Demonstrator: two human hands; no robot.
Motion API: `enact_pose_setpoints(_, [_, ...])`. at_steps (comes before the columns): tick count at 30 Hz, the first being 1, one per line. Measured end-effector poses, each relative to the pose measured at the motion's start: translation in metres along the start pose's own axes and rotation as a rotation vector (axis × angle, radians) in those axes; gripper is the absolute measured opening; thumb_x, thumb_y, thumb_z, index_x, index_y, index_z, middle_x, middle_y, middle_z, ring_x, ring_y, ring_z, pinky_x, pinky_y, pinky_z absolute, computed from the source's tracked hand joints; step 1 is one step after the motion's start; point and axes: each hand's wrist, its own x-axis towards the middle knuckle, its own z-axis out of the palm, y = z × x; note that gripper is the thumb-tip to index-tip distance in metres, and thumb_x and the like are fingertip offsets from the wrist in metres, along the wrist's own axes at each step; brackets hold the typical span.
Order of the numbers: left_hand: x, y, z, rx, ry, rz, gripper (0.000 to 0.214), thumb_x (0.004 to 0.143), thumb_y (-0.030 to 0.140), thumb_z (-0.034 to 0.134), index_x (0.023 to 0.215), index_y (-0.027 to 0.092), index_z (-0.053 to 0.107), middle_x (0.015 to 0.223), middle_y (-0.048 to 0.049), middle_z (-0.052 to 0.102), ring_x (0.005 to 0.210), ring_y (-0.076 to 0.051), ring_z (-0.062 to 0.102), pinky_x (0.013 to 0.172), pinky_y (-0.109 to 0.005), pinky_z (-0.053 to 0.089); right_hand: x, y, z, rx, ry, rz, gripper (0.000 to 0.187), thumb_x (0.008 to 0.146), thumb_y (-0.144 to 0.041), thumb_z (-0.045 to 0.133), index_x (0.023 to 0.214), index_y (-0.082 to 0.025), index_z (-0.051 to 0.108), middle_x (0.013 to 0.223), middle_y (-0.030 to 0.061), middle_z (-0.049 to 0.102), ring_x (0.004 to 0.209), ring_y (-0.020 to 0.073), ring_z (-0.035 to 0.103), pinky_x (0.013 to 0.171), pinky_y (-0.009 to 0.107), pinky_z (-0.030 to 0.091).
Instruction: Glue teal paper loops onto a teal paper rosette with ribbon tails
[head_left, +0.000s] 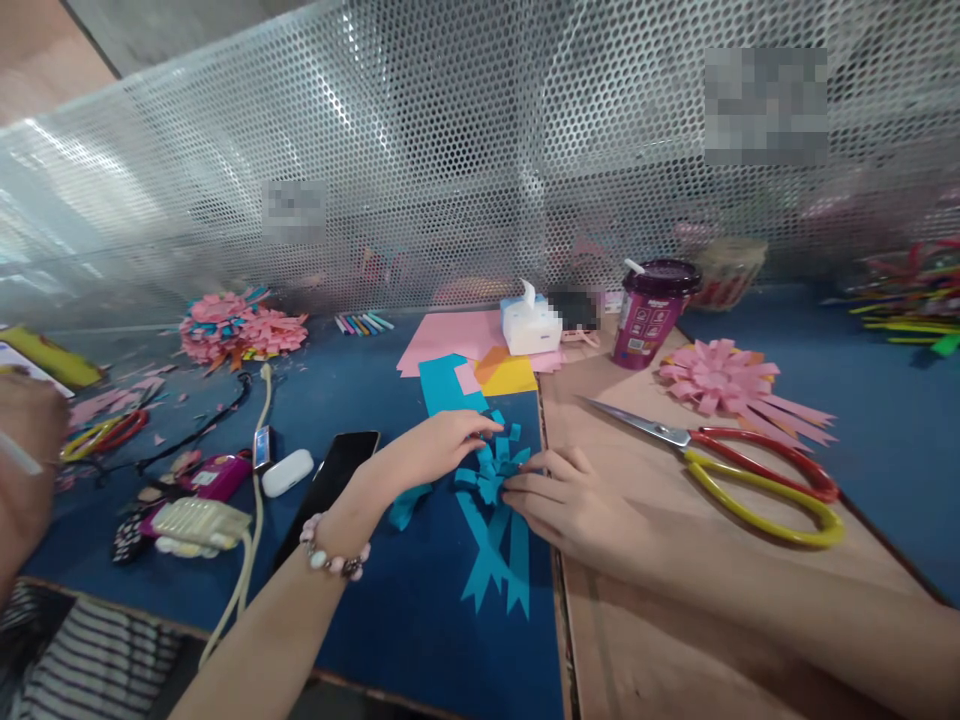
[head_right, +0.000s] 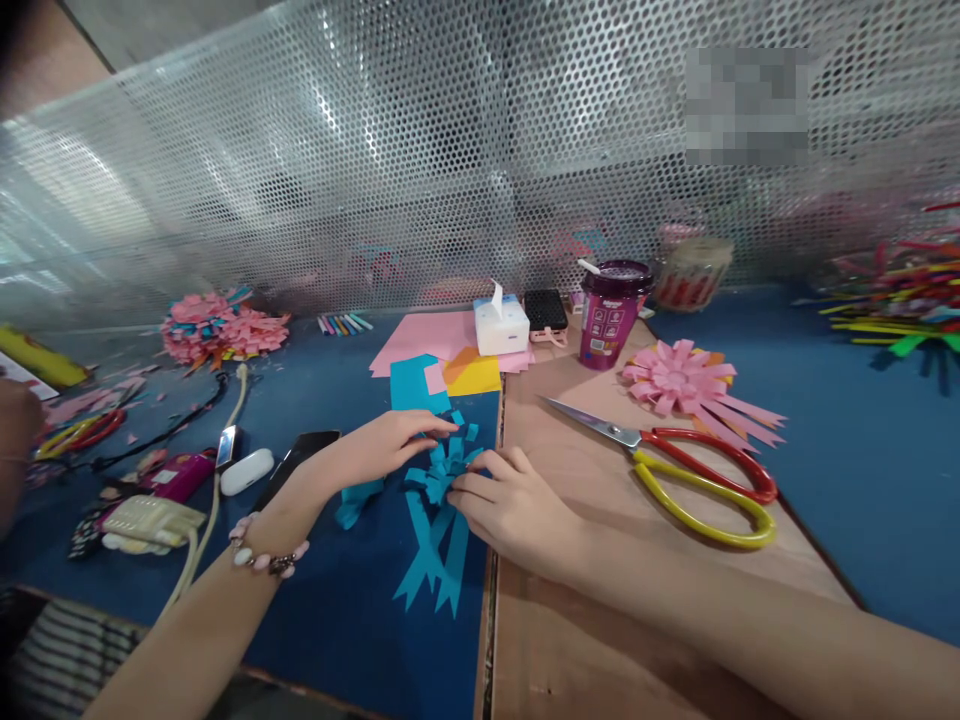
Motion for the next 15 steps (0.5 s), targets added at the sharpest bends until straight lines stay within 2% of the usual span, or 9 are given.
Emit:
enact_pose_setpoints(7, [0.0009,0.0056,-0.0008,-0.019,-0.008,0.014,0.031,0.093,0.015,0.044,0.118,0.020,0.061,0.118,-0.0048,0.064,0.108,-0.017,0.058,0.095,-0.029,0.043,0.0002,-0.0006,-0.0015,-0.008,-0.018,0.012,0.019,0.093,-0.022,0.049,0.106,-0.021,0.064,0.107,0.0018,0.068,0.103,0.0189,0.051,0.084,0.035,0.033])
enact_pose_setpoints(15, [-0.0014,0.0047,-0.0008,-0.010,-0.020,0.034,0.033,0.093,0.015,0.043,0.120,0.022,0.059,0.119,-0.0041,0.063,0.108,-0.017,0.057,0.094,-0.029,0.043,0.0004,-0.0014,-0.0015,-0.018,-0.023,0.011,0.020,0.094,-0.023,0.048,0.106,-0.020,0.064,0.106,0.0040,0.069,0.102,0.0200,0.051,0.084,0.035,0.033])
